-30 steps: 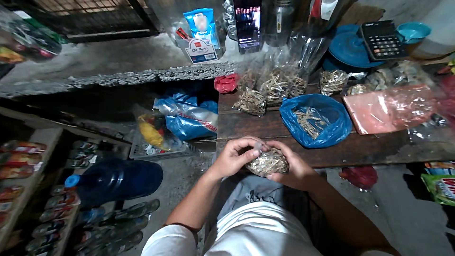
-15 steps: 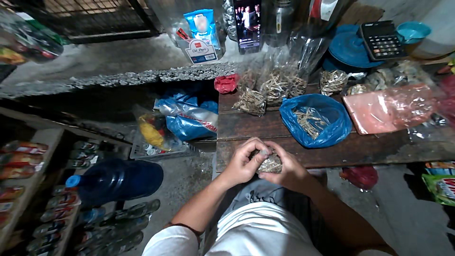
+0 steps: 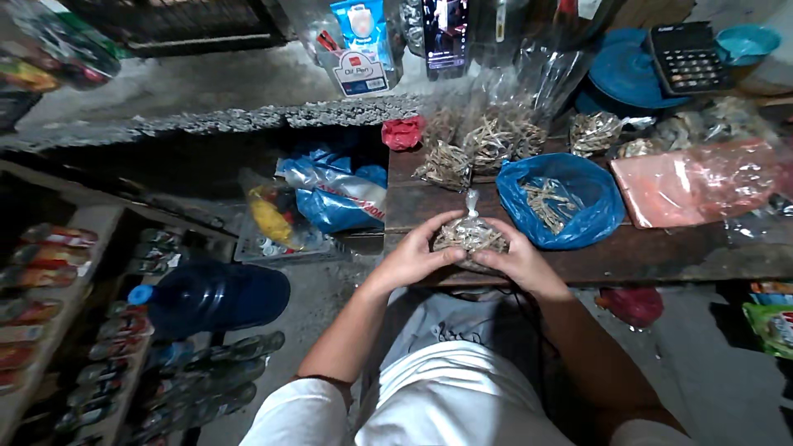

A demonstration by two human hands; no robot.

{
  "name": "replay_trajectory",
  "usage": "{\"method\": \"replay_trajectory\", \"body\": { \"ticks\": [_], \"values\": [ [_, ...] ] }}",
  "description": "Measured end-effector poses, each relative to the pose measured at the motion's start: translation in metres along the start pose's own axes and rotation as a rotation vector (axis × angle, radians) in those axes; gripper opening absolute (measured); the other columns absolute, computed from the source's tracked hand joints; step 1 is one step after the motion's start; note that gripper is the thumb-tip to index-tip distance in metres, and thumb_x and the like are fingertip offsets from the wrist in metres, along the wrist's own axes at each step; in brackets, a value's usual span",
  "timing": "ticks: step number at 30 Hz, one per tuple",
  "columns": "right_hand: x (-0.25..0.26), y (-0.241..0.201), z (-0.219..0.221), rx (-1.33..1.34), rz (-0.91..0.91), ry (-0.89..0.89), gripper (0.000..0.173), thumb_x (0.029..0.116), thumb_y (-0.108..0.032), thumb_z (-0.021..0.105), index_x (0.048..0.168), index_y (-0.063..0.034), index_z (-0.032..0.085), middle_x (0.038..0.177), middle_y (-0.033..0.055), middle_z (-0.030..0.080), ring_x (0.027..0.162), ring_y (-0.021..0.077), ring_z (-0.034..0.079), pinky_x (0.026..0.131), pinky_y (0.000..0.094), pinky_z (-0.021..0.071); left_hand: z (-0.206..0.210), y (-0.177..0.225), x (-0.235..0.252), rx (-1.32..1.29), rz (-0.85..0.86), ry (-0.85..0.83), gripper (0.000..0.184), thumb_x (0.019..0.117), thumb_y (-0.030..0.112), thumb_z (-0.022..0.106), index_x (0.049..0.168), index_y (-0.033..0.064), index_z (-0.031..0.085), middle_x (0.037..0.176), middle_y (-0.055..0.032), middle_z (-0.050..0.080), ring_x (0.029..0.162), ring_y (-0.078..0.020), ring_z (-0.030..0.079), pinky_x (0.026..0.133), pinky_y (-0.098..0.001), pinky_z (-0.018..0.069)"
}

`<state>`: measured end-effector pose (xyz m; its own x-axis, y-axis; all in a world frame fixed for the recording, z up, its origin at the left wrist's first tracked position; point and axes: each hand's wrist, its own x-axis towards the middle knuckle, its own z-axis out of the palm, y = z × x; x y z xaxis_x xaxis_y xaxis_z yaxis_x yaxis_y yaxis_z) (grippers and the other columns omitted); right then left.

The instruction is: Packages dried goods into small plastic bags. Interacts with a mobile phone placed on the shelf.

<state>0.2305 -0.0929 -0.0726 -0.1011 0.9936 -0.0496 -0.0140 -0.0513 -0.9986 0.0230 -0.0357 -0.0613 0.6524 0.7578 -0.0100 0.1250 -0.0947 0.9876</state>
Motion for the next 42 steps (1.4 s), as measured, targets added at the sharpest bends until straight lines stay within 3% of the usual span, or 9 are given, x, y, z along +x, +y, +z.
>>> {"method": "replay_trajectory", "body": {
  "ticks": [6,13,16,19,24,28,33,38,42],
  "values": [
    [0.004,0.001,0.005,0.046,0.017,0.013,0.04,0.0881,-0.01,0.072,0.126,0.0007,0.061,0.103,-0.0012,0.073,0.092,0.0,0.069,0.085,0.0207,0.0586,0.002,-0.004,-0.001,-0.057,-0.047,0.084,0.058,0.0905,0.024,0.074,0.14,-0.0003,0.053,0.115,-0.0028,0.07,0.097,-0.0016,0.067,0.088,-0.0216,0.0559],
    [0.007,0.001,0.008,0.062,-0.024,-0.002,0.046,0.0892,-0.006,0.07,0.132,0.0031,0.056,0.109,0.0009,0.071,0.096,0.0005,0.068,0.088,0.0209,0.0577,0.007,-0.002,-0.001,-0.088,0.0,0.209,0.048,0.0902,0.016,0.074,0.133,0.0016,0.058,0.111,0.0002,0.07,0.093,-0.0008,0.067,0.084,-0.0207,0.0572],
    [0.005,-0.002,0.006,-0.033,-0.031,0.002,0.058,0.0851,-0.005,0.075,0.137,0.0046,0.051,0.115,0.0059,0.07,0.101,0.0015,0.068,0.091,0.0206,0.0567,0.009,-0.007,0.002,-0.089,0.02,0.231,0.052,0.0909,0.022,0.074,0.135,0.0011,0.056,0.113,-0.0005,0.069,0.093,-0.0005,0.066,0.082,-0.0203,0.0568],
    [0.0,-0.009,-0.007,-0.178,-0.152,0.042,0.052,0.0851,-0.008,0.076,0.132,0.0052,0.057,0.115,0.007,0.07,0.102,0.0008,0.067,0.092,0.0205,0.0562,0.007,-0.014,0.004,-0.034,0.047,0.155,0.071,0.0944,0.034,0.068,0.15,0.0006,0.04,0.135,-0.0069,0.059,0.108,-0.0022,0.062,0.093,-0.0226,0.0534],
    [-0.009,-0.054,-0.07,-0.322,-0.293,0.557,0.062,0.0894,-0.015,0.07,0.142,0.0027,0.043,0.123,0.0049,0.062,0.106,0.0001,0.063,0.093,0.0226,0.0557,-0.003,-0.034,0.008,0.015,-0.011,0.279,0.06,0.0996,0.022,0.06,0.151,-0.0004,0.038,0.14,-0.0161,0.056,0.105,-0.0119,0.066,0.087,-0.0289,0.0567],
    [0.028,-0.061,-0.138,-0.361,-0.25,0.832,0.076,0.0916,-0.023,0.071,0.149,0.0022,0.03,0.138,0.0166,0.052,0.113,0.0123,0.061,0.093,0.0308,0.0547,-0.001,-0.05,0.01,0.009,-0.017,0.377,0.046,0.1016,0.012,0.055,0.143,-0.0063,0.047,0.131,-0.0186,0.061,0.103,-0.0124,0.066,0.086,-0.0279,0.0555],
    [0.082,-0.048,-0.178,-0.54,-0.236,0.72,0.08,0.0885,-0.012,0.072,0.152,0.0031,0.027,0.138,0.0304,0.053,0.123,0.0302,0.06,0.103,0.0436,0.0508,0.004,-0.053,0.012,0.077,0.064,0.409,0.04,0.1011,0.008,0.054,0.136,-0.0094,0.053,0.127,-0.0202,0.064,0.104,-0.0115,0.066,0.088,-0.0259,0.0548],
    [0.112,-0.035,-0.182,-0.885,-0.095,0.589,0.058,0.0951,-0.023,0.074,0.138,0.0073,0.049,0.121,0.0414,0.059,0.112,0.0624,0.057,0.092,0.0779,0.0414,0.003,-0.054,0.011,0.066,0.073,0.41,0.038,0.101,0.008,0.052,0.135,-0.01,0.054,0.127,-0.0192,0.064,0.106,-0.0108,0.066,0.089,-0.025,0.0544],
    [0.118,-0.01,-0.186,-1.096,-0.161,0.558,0.054,0.0953,-0.039,0.072,0.115,0.0117,0.067,0.13,0.0398,0.056,0.127,0.0625,0.046,0.102,0.0788,0.0292,0.001,-0.046,0.009,0.041,0.042,0.394,0.036,0.1011,0.007,0.052,0.133,-0.0082,0.057,0.127,-0.0171,0.063,0.102,-0.0091,0.065,0.085,-0.0236,0.0548]
  ]
}}
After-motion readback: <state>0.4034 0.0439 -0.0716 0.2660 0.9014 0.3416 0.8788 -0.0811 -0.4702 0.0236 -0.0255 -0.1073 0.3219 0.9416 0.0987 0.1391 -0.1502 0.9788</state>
